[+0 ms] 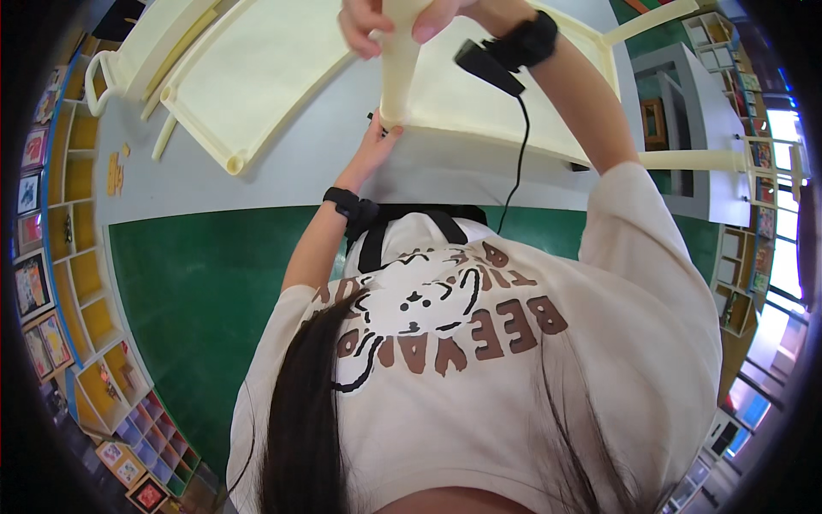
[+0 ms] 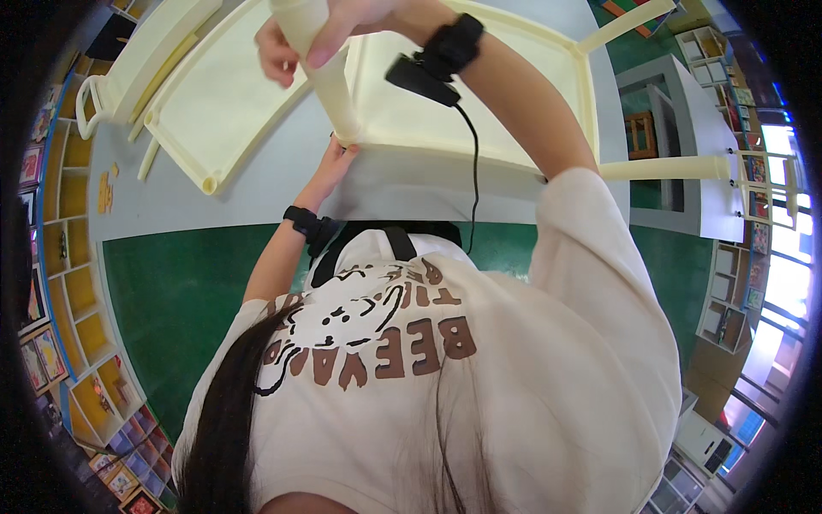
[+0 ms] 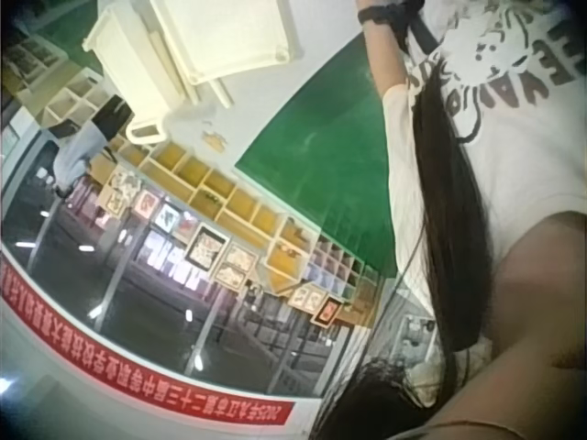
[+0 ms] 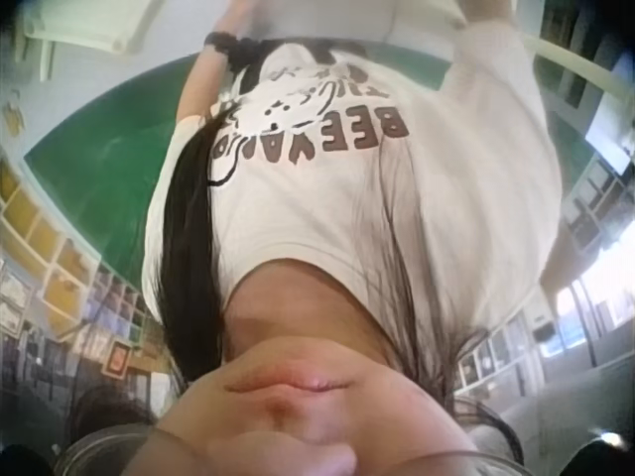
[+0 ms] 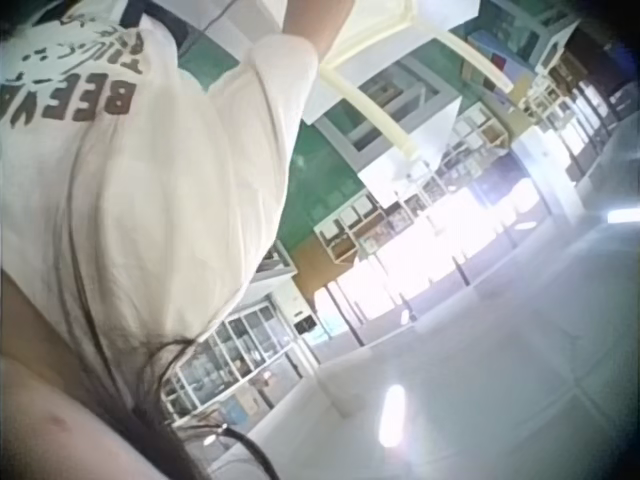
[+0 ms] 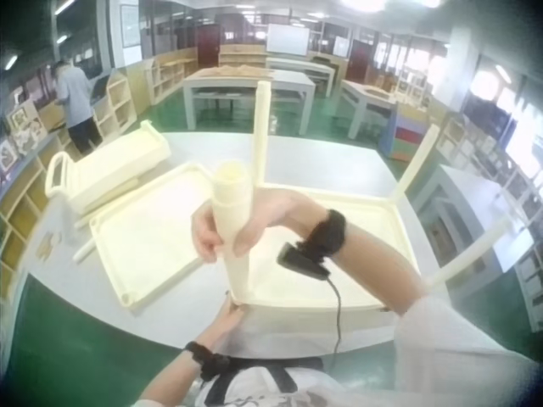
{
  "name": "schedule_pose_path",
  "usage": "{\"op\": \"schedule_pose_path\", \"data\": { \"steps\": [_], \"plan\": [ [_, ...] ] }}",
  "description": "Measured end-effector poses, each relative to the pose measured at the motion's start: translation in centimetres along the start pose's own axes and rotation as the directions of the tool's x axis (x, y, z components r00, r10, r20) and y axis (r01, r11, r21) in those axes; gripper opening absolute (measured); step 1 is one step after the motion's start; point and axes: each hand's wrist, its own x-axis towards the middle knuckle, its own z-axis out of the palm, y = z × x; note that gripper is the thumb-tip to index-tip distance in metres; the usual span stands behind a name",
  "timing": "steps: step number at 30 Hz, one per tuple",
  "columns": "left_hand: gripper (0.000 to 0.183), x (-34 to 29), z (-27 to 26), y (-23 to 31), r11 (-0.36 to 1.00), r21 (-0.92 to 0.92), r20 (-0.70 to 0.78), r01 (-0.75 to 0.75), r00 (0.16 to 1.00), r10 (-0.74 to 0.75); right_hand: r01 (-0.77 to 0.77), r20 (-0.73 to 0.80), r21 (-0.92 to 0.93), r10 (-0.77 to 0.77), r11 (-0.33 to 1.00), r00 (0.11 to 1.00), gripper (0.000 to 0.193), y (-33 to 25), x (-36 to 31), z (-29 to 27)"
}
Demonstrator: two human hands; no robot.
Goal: Assembling a plastic utility cart by connecting shelves with support poles.
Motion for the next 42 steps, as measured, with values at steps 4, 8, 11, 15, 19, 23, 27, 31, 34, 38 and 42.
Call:
{"op": "schedule_pose_path", "data": {
  "steps": [4, 8, 11, 15, 19, 23, 27, 31, 34, 38, 42],
  "plan": [
    [0.053, 0.5, -0.4, -0.6, 0.996, -0.086, -0.002, 0.01, 1.0, -0.01, -0.1, 0.133, 0.299, 0.063, 0.949, 0.989, 0.017, 2.9, 0.5, -1.5],
    [0.053, 0.2, -1.0, -0.1, 0.995, 0.082, -0.092, 0.049, 0.995, -0.041, 0.052, -0.253, 0.215, 0.005, 0.975, 0.968, 0.016, 3.3, 0.1, -0.1],
    [0.055, 0.3, -0.7, -1.2, 0.983, 0.179, -0.138, 0.04, 0.99, -0.016, 0.111, -0.332, 0.178, -0.047, 0.978, 0.942, 0.016, 3.6, -0.1, 0.7],
    [0.054, 0.6, -0.5, -2.5, 0.97, 0.242, -0.194, -0.009, 0.979, 0.057, 0.135, -0.55, -0.004, -0.115, 0.991, 0.827, 0.015, 2.7, 0.3, 2.3],
    [0.052, 0.6, 0.1, -2.6, 0.95, 0.291, -0.236, -0.108, 0.955, 0.181, 0.125, -0.704, -0.038, -0.116, 0.991, 0.701, 0.011, 2.1, 0.4, 3.6],
    [0.049, 0.6, 0.2, -2.6, 0.975, 0.223, -0.25, -0.005, 0.966, 0.062, -0.004, -0.756, -0.185, -0.14, 0.983, 0.639, 0.01, 2.5, 0.6, 3.7],
    [0.046, 0.4, 0.5, -2.1, 0.978, 0.206, -0.269, 0.021, 0.963, 0.035, 0.043, -0.842, -0.236, -0.227, 0.971, 0.49, 0.007, 2.2, 1.3, 4.9],
    [0.043, 0.3, 1.1, -1.4, 0.963, 0.269, -0.287, -0.027, 0.952, 0.107, -0.179, -0.923, -0.278, -0.211, 0.944, 0.323, 0.006, 2.3, 1.7, 5.6],
    [0.044, 0.3, 0.8, -2.3, 0.984, 0.171, -0.268, 0.039, 0.963, 0.008, -0.107, -0.869, -0.468, -0.434, 0.877, 0.237, 0.008, 3.0, 2.4, 6.0],
    [0.046, 0.7, 0.4, -3.2, 0.956, -0.288, -0.166, 0.055, 0.98, -0.107, -0.201, -0.852, -0.522, -0.514, 0.829, 0.096, 0.01, 3.0, 2.9, 7.1],
    [0.054, 0.8, 0.8, -3.2, 0.942, 0.331, -0.229, -0.055, 0.964, 0.137, -0.293, -0.773, -0.585, -0.629, 0.756, -0.08, 0.014, 3.4, 3.4, 7.2]
  ]
}}
